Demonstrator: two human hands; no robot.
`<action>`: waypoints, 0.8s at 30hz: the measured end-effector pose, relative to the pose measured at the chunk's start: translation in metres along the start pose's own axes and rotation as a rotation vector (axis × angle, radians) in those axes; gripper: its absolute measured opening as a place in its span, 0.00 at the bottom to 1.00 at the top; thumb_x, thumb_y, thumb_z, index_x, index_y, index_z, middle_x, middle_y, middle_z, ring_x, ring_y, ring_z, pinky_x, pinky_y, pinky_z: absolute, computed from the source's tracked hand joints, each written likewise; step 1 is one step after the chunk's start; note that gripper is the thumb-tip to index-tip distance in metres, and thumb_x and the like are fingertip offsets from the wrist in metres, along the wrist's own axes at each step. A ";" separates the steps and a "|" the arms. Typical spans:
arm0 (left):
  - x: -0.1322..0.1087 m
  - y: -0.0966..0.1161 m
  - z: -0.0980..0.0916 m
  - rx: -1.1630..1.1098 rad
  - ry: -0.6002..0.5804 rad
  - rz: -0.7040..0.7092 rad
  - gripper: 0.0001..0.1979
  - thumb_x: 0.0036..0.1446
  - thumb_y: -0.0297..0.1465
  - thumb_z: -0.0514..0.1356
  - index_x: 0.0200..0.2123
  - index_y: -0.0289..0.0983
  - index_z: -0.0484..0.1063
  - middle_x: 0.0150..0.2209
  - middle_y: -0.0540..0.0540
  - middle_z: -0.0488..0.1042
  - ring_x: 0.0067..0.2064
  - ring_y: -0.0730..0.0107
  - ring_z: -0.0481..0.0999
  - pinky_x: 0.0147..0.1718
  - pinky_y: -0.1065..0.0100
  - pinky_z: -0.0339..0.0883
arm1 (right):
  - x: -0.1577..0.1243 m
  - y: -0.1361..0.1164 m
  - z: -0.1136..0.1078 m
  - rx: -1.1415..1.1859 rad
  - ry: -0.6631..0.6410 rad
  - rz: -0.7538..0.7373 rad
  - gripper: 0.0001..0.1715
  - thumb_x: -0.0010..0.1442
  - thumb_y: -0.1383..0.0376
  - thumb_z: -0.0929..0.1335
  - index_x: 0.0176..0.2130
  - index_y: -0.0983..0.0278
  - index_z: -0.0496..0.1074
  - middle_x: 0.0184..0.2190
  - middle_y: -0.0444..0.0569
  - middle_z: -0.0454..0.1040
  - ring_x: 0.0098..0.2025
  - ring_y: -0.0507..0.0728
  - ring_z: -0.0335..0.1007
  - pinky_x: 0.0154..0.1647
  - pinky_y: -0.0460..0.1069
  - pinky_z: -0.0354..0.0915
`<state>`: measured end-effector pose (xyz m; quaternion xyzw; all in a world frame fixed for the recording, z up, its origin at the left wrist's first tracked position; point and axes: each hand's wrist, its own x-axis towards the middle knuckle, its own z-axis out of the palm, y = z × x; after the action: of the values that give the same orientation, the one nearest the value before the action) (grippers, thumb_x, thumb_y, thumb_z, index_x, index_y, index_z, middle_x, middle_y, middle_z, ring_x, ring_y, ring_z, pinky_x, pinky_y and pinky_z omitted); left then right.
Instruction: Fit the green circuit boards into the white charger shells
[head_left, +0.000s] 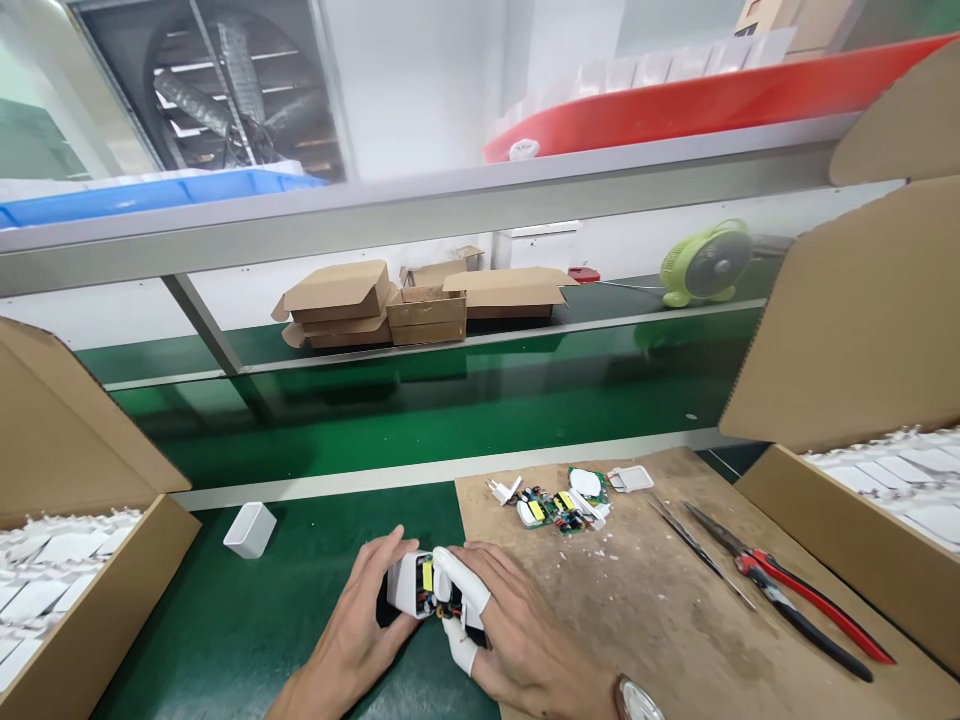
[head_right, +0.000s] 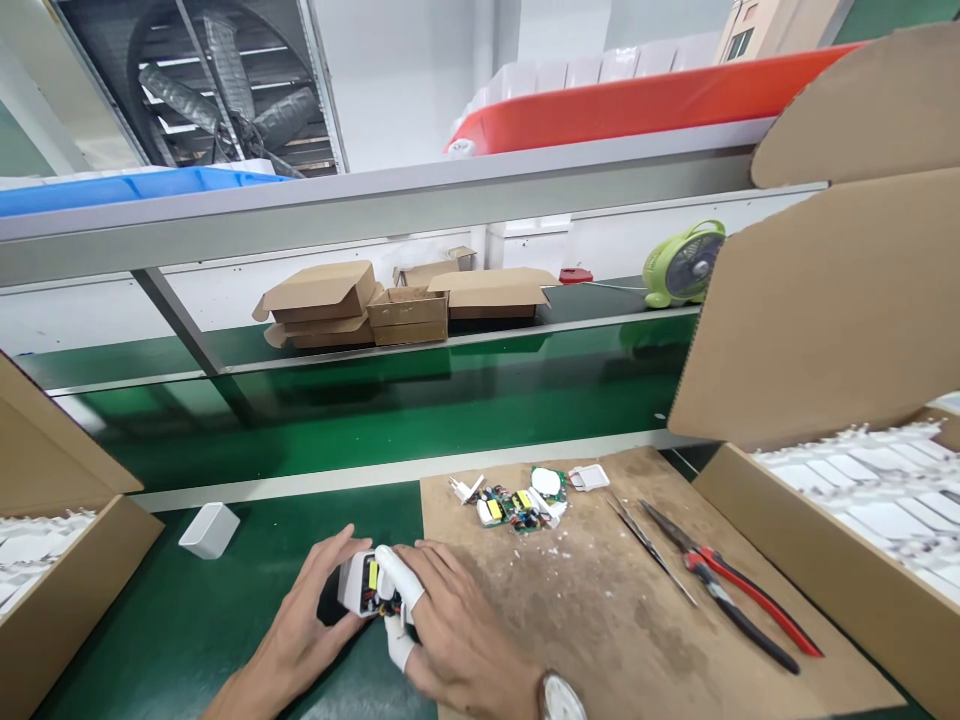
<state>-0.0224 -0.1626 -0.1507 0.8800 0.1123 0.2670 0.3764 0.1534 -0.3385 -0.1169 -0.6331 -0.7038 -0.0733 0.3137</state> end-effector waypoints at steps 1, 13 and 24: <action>0.000 0.000 0.000 -0.002 0.005 0.005 0.40 0.70 0.31 0.64 0.76 0.56 0.46 0.63 0.42 0.75 0.65 0.52 0.74 0.64 0.45 0.74 | 0.000 0.000 0.000 -0.002 0.001 0.004 0.41 0.56 0.75 0.64 0.68 0.73 0.58 0.62 0.66 0.72 0.63 0.70 0.70 0.67 0.66 0.71; -0.001 0.002 0.003 -0.009 0.004 0.047 0.38 0.72 0.35 0.63 0.76 0.55 0.46 0.62 0.42 0.76 0.64 0.53 0.74 0.63 0.47 0.75 | -0.008 0.002 0.006 -0.027 -0.006 -0.049 0.41 0.61 0.74 0.65 0.71 0.74 0.57 0.63 0.66 0.73 0.64 0.70 0.70 0.70 0.68 0.69; -0.001 0.004 0.003 0.005 -0.134 0.017 0.44 0.69 0.35 0.65 0.77 0.54 0.42 0.68 0.39 0.71 0.68 0.45 0.71 0.65 0.39 0.70 | 0.002 -0.005 -0.004 0.297 0.028 0.203 0.37 0.73 0.49 0.70 0.72 0.61 0.62 0.62 0.61 0.75 0.62 0.65 0.75 0.64 0.60 0.75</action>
<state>-0.0220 -0.1676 -0.1495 0.8978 0.0801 0.2103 0.3784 0.1503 -0.3396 -0.1116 -0.6467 -0.6348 0.0547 0.4193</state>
